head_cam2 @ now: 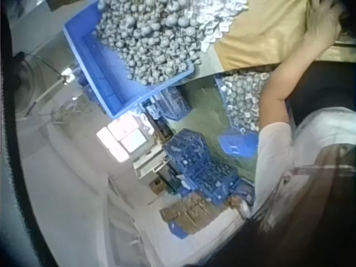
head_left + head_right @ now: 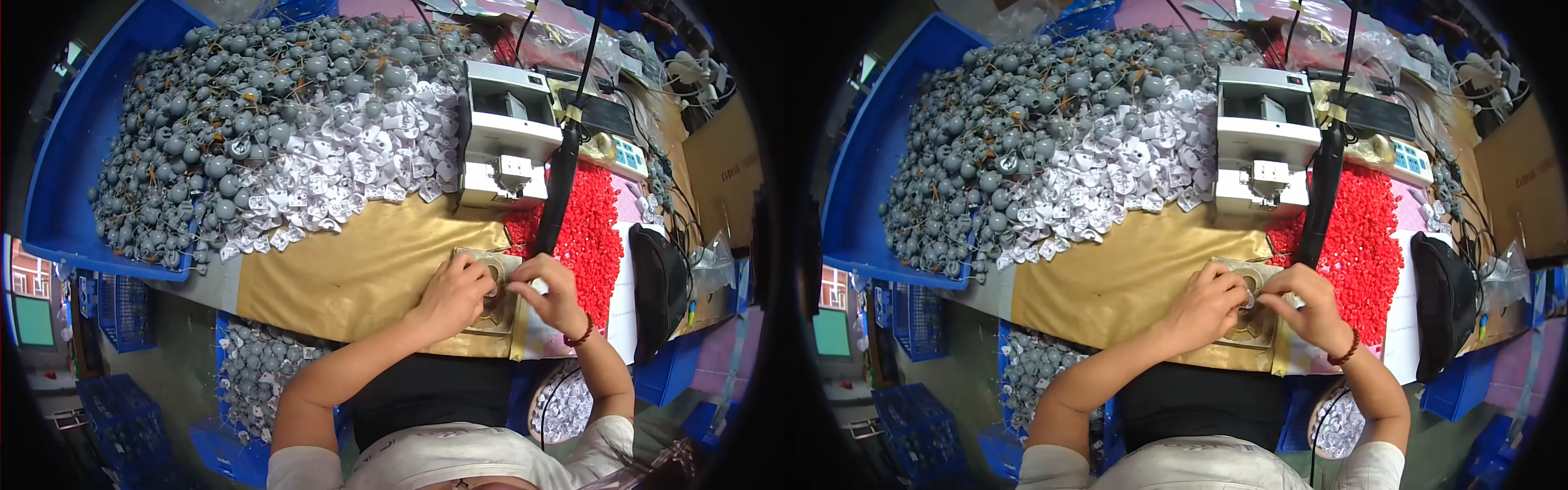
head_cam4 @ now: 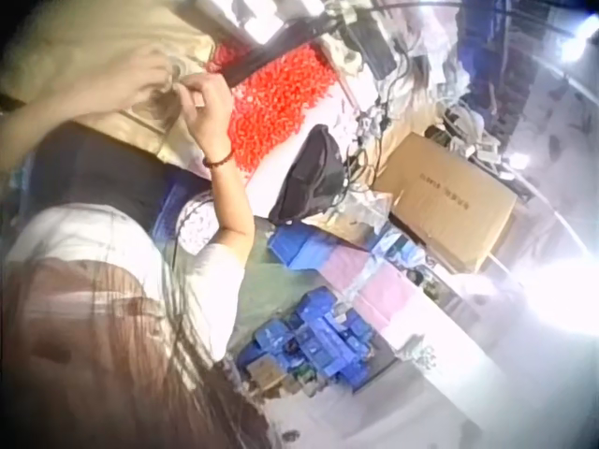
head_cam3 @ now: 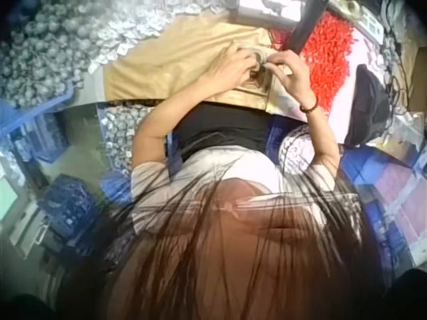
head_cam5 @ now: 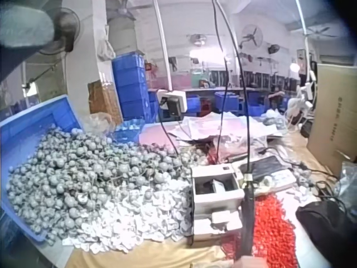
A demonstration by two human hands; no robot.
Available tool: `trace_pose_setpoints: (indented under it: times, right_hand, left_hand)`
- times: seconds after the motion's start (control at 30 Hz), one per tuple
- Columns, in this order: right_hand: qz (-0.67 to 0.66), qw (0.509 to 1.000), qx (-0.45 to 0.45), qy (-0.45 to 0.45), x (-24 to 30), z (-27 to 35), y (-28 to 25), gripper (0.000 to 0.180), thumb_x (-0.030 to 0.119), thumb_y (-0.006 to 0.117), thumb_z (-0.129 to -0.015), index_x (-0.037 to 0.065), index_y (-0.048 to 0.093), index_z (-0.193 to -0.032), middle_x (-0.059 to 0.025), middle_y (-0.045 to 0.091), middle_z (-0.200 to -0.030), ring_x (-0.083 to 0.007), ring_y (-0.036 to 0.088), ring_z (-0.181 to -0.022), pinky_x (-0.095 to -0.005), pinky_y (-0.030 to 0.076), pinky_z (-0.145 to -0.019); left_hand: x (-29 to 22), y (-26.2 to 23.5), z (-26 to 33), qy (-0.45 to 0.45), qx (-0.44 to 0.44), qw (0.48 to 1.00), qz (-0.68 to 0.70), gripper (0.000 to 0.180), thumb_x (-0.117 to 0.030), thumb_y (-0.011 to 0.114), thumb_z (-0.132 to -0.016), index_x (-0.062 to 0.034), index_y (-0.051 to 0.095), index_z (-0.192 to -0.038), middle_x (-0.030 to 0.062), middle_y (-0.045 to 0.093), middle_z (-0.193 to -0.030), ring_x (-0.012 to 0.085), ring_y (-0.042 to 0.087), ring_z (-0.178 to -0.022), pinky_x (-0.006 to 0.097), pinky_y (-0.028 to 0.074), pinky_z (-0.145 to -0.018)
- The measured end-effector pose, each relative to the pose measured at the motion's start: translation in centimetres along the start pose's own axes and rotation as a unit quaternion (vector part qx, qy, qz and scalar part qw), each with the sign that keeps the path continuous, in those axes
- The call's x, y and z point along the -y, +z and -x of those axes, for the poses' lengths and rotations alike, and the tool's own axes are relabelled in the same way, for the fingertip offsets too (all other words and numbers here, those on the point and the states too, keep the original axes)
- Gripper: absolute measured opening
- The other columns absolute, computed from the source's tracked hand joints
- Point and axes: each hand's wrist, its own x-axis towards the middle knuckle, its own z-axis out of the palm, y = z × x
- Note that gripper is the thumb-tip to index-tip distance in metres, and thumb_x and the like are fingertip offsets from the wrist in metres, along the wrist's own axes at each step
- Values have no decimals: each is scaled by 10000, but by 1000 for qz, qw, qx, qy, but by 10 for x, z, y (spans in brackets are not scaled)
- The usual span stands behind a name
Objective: Assembling small plastic parts into a final component using an assembly jig and a pneumatic screwdriver.
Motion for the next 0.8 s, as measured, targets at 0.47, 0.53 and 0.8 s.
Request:
trace_pose_setpoints:
  times: [0.47, 0.53, 0.8]
  right_hand:
    - [198, 965, 37, -170, -22, 10, 40, 282, 112, 827, -755, 71, 691, -1000, -46, 662, -1013, -256, 619, -976, -391, 494, -780]
    - [210, 965, 49, -152, -15, 7, 38, 283, 120, 825, -754, 82, 693, -1002, -46, 655, -1025, -258, 612, -991, -393, 490, -792]
    - [94, 994, 32, -50, -10, 4, 26, 444, 115, 843, -766, 44, 626, -1147, -135, 632, -1082, -325, 604, -1013, -428, 502, -849]
  left_hand:
    - [125, -129, -111, -115, -282, 924, -231, 339, -215, 693, -878, -42, 622, -1160, 169, 595, -1160, 362, 525, -1108, 463, 433, -995]
    - [150, -147, -141, -160, -293, 889, -314, 292, -230, 693, -885, -39, 656, -1103, 162, 613, -1160, 353, 530, -1123, 472, 469, -949]
    - [177, -190, -181, -243, -253, 936, -34, 225, -261, 650, -939, -45, 701, -977, 100, 730, -912, 272, 672, -864, 384, 526, -790]
